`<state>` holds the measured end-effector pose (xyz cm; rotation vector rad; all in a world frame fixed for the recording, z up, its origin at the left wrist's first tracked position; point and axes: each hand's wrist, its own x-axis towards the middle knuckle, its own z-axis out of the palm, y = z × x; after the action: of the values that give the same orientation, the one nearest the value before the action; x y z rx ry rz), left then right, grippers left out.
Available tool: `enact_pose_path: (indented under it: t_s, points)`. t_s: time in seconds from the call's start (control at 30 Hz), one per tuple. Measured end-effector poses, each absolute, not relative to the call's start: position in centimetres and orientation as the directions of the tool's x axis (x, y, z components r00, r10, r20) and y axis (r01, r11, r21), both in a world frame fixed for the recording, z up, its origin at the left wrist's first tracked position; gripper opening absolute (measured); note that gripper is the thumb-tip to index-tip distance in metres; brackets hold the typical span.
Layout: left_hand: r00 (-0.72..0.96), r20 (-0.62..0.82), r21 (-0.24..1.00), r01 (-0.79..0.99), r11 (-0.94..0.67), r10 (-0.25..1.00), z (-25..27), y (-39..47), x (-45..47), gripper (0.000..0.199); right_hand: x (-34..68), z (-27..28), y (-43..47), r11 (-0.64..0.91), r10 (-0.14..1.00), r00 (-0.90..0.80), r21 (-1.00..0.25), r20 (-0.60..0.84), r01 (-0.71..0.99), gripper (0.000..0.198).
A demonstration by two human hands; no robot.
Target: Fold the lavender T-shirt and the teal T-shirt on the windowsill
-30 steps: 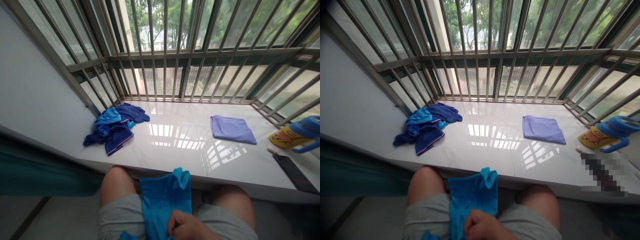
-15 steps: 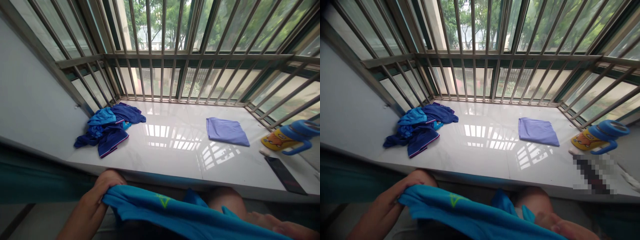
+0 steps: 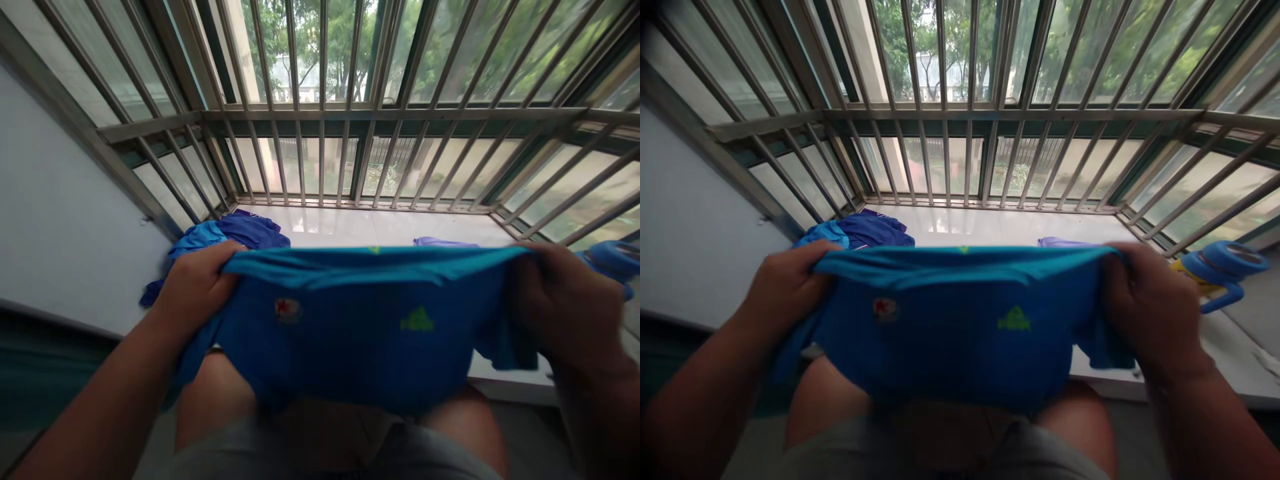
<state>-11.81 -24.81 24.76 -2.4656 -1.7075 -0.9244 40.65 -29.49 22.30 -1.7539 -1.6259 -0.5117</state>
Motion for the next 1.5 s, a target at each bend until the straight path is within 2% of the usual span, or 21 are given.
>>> enact_pose_path:
  t_s: [0.07,0.13,0.27,0.3,0.37,0.43,0.47,0.57,0.67,0.77,0.9,1.03,1.13,1.23,1.37,1.5]
  points:
    - [0.285,0.400,0.238,0.885,-0.399,0.871,25.3,-17.1,-10.3,0.044,40.3,22.6,-22.6,-0.024,0.775,0.119,-0.159,0.621,0.987,0.044]
    - [0.274,0.310,0.168,0.927,-0.337,0.910,24.3,-10.5,-9.0,0.039,39.7,22.1,-16.7,-0.065,0.867,0.124,-0.137,0.483,0.988,0.041]
    - [0.106,0.099,0.056,0.992,-0.111,0.989,18.5,-5.2,-6.4,0.039,37.8,17.7,-11.5,-0.076,0.933,0.105,-0.097,0.345,0.992,0.048]
    - [0.118,0.080,0.053,0.991,-0.123,0.990,16.6,-5.7,-5.7,0.039,37.2,15.8,-11.8,-0.045,0.945,0.071,-0.089,0.318,0.995,0.050]
    - [0.258,0.091,0.102,0.959,-0.266,0.962,12.3,-8.6,-4.3,0.041,35.9,11.6,-14.0,0.091,0.963,-0.063,-0.096,0.261,0.991,0.047]
    - [0.417,0.090,0.143,0.893,-0.426,0.904,7.7,-13.1,-3.2,0.045,34.9,7.1,-17.9,0.212,0.949,-0.176,-0.115,0.260,0.971,0.047]
    - [0.448,0.077,0.153,0.877,-0.455,0.891,5.4,-15.5,-2.9,0.047,34.5,4.9,-20.2,0.258,0.939,-0.219,-0.118,0.266,0.959,0.049]
    - [0.434,0.032,0.139,0.890,-0.434,0.900,-0.4,-22.5,-3.1,0.058,33.8,-1.0,-27.2,0.287,0.923,-0.239,-0.124,0.300,0.950,0.051]
    - [0.447,0.104,0.094,0.885,-0.457,0.888,-3.7,-27.3,-3.8,0.066,33.6,-4.6,-32.7,0.259,0.911,-0.215,-0.084,0.352,0.962,0.049]
    - [0.428,0.192,0.058,0.893,-0.446,0.883,-4.7,-30.6,-3.9,0.066,33.3,-5.7,-35.9,0.246,0.901,-0.195,-0.085,0.388,0.966,0.048]
    - [0.376,0.235,0.056,0.915,-0.398,0.896,-4.6,-33.4,-3.1,0.067,34.1,-4.5,-36.4,0.230,0.924,-0.149,-0.200,0.352,0.952,0.041]
    - [0.314,0.197,0.129,0.931,-0.342,0.929,-2.8,-32.5,-1.3,0.048,37.6,-1.5,-31.7,0.021,0.968,0.067,-0.342,0.243,0.939,0.039]
    - [0.400,0.186,0.220,0.873,-0.435,0.897,-0.8,-28.3,2.4,0.040,40.4,0.7,-26.1,-0.227,0.950,0.278,-0.303,0.139,0.926,0.045]
    - [0.575,0.154,0.296,0.749,-0.593,0.804,0.7,-21.9,8.1,0.044,41.3,1.5,-21.3,-0.422,0.893,0.450,-0.295,0.029,0.857,0.059]
    - [0.625,0.031,0.316,0.734,-0.601,0.780,1.0,-12.9,15.0,0.048,41.4,0.3,-18.4,-0.458,0.869,0.495,-0.377,0.001,0.805,0.061]
    - [0.593,0.020,0.328,0.757,-0.565,0.805,-0.3,-6.9,17.2,0.051,43.3,-1.1,-18.9,-0.459,0.859,0.513,-0.447,0.000,0.768,0.049]
